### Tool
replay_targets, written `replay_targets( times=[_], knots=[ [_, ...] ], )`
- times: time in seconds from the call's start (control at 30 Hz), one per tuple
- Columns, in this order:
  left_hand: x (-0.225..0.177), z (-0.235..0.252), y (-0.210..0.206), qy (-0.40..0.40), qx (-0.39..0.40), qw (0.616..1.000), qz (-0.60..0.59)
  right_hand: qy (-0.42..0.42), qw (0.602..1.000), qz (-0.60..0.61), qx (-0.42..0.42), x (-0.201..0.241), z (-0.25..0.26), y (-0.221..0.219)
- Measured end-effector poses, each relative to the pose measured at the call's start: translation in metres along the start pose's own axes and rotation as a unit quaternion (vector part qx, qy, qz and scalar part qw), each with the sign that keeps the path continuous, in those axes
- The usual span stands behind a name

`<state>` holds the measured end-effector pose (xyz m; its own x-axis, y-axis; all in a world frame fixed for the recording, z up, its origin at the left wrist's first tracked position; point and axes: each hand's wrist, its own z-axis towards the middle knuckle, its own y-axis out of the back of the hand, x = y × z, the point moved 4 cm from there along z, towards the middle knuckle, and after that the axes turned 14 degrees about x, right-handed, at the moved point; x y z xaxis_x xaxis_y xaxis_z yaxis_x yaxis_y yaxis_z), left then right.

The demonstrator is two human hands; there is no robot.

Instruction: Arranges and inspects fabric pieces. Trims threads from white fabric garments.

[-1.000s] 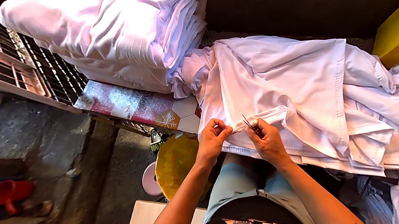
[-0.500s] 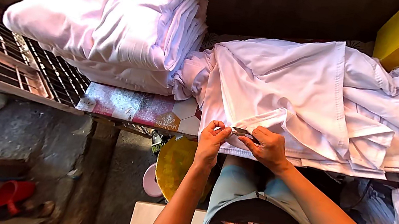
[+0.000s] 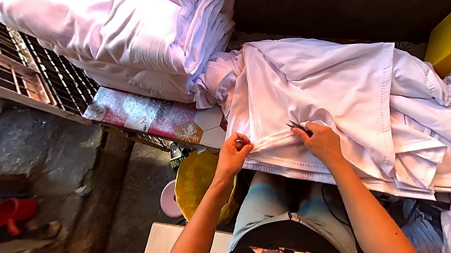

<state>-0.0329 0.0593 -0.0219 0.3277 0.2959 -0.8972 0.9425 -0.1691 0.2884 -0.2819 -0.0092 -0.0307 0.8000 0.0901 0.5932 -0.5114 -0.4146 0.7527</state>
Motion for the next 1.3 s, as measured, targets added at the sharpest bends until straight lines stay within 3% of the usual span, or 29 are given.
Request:
replay_targets(
  times=[0.07,0.1,0.2,0.27,0.37,0.47,0.57,0.67,0.77,0.8,0.9,0.97,1.13,1.23,1.3],
  knots=[
    [0.009,0.003,-0.001,-0.042,-0.043,0.974,0.219,-0.021,1.000,0.005,0.019,-0.007,0.008,0.001],
    [0.013,0.003,-0.005,-0.110,-0.081,0.951,0.277,-0.017,1.000,0.002,0.013,-0.007,0.008,-0.001],
    [0.014,0.006,-0.021,-0.310,-0.116,0.883,0.332,0.003,1.000,-0.006,-0.013,-0.008,0.005,-0.004],
    [0.016,0.012,-0.030,-0.349,-0.089,0.866,0.348,0.014,1.000,-0.009,-0.022,-0.009,0.003,-0.007],
    [0.024,0.028,-0.034,-0.356,-0.065,0.860,0.360,0.020,0.999,-0.013,-0.033,-0.009,0.004,-0.008],
    [0.028,0.028,-0.034,-0.369,-0.090,0.848,0.370,0.024,0.999,-0.016,-0.036,-0.010,0.004,-0.008],
    [0.028,0.001,-0.022,-0.336,-0.104,0.879,0.322,0.051,0.999,-0.001,-0.010,-0.014,0.004,-0.005],
    [0.043,-0.041,0.003,-0.236,-0.101,0.902,0.346,0.062,0.996,0.005,0.058,-0.016,0.007,-0.001],
    [0.059,-0.064,0.026,-0.012,-0.057,0.908,0.414,0.047,0.995,0.001,0.091,-0.017,0.011,0.001],
    [0.060,-0.065,0.027,-0.013,-0.074,0.905,0.418,0.042,0.995,0.000,0.088,-0.016,0.012,0.001],
    [0.038,-0.051,0.007,-0.208,-0.160,0.880,0.396,0.033,0.996,-0.007,0.081,-0.011,0.011,0.002],
    [0.019,-0.029,-0.016,-0.295,-0.158,0.856,0.395,0.025,0.995,-0.013,0.093,-0.010,0.011,0.002],
    [0.019,0.019,-0.038,-0.325,-0.100,0.859,0.383,0.036,0.997,-0.016,0.061,-0.012,0.008,-0.001],
    [0.024,-0.001,-0.030,-0.319,-0.076,0.896,0.298,0.050,0.997,-0.013,0.051,-0.015,0.008,-0.003],
    [0.030,-0.029,-0.017,-0.263,-0.008,0.928,0.266,0.064,0.996,-0.006,0.058,-0.017,0.010,-0.003]
  ],
)
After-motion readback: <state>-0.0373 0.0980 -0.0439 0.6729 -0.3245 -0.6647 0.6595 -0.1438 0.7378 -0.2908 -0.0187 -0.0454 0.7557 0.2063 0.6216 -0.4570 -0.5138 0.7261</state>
